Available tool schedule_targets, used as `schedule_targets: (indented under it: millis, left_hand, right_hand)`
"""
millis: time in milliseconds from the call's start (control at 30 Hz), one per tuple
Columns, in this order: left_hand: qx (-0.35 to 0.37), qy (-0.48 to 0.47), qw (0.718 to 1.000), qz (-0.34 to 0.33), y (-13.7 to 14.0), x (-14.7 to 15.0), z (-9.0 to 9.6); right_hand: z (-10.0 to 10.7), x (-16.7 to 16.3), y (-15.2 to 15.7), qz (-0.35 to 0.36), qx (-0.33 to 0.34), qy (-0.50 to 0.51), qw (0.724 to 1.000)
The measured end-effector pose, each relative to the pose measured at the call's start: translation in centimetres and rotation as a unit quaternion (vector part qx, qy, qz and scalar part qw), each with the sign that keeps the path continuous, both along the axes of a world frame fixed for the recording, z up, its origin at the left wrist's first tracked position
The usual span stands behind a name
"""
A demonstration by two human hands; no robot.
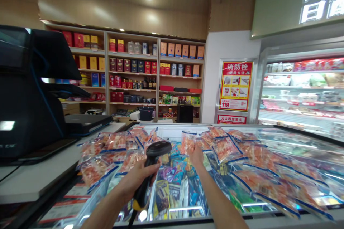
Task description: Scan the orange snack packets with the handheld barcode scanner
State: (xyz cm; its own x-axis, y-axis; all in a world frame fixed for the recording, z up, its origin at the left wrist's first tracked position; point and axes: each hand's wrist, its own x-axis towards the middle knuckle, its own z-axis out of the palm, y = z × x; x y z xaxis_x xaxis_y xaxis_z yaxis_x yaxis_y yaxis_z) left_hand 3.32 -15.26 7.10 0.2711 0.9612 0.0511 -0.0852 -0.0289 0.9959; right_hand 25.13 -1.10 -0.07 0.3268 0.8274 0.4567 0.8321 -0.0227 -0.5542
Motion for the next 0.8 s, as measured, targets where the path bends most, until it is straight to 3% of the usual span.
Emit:
schedule_targets:
  millis: [800]
  left_hand:
    - [0.017,0.000,0.999,-0.030,-2.4,0.5,3.0]
  right_hand:
    - [-0.3,-1.3,0.4,0.020,0.064,-0.009,0.998]
